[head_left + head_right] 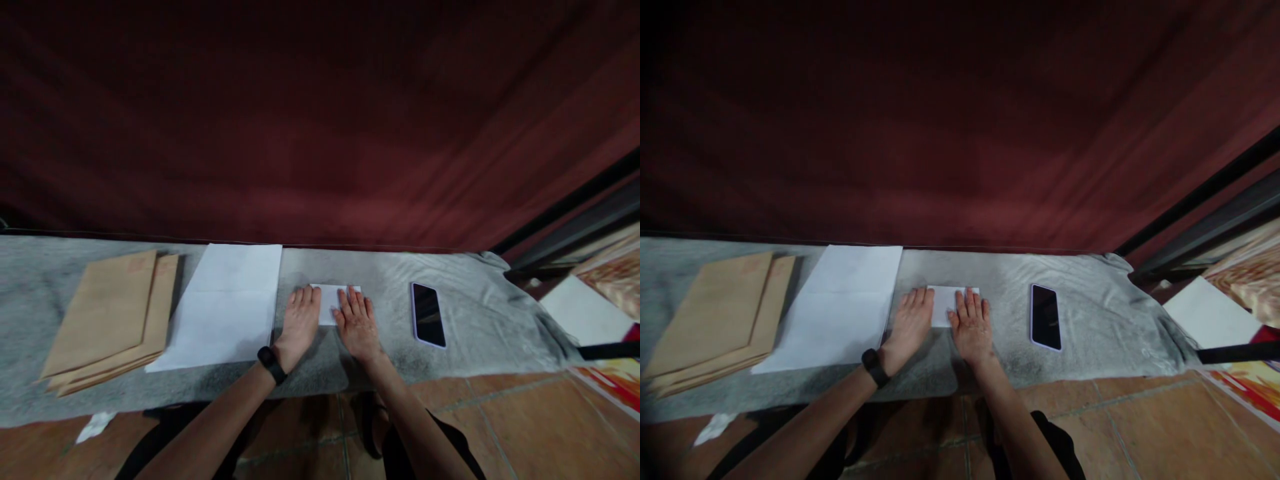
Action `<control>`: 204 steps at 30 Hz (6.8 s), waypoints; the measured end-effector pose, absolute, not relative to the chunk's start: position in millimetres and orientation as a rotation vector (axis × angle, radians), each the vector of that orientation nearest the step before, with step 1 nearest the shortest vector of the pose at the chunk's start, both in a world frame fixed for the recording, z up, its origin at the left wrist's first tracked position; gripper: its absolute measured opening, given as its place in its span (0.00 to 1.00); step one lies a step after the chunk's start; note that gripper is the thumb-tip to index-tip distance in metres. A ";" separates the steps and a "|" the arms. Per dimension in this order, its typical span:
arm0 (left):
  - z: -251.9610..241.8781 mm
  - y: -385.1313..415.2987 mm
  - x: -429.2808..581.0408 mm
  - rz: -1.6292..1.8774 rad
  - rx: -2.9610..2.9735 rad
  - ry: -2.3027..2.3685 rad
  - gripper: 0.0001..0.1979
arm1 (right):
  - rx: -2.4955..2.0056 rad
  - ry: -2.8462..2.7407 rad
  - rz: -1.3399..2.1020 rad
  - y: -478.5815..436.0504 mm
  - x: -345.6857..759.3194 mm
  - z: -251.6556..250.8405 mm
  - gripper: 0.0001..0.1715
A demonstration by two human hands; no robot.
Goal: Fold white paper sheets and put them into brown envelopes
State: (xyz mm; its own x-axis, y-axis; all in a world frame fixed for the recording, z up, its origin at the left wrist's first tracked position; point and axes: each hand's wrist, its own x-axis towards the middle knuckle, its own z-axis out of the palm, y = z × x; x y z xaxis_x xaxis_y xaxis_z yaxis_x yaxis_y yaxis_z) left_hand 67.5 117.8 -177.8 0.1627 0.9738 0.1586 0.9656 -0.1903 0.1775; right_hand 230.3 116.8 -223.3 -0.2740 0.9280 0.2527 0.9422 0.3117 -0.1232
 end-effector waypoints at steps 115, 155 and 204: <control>-184.8 115.1 77.9 1.317 0.817 1.180 0.20 | -1.351 -1.315 1.145 140.8 250.4 -200.3 0.19; -210.6 72.2 54.7 0.371 2.808 1.325 0.32 | -1.713 -2.353 -0.107 98.8 262.7 -234.0 0.32; -217.1 89.4 78.3 0.495 2.657 1.627 0.28 | -1.652 -2.330 -0.063 96.5 267.8 -236.1 0.33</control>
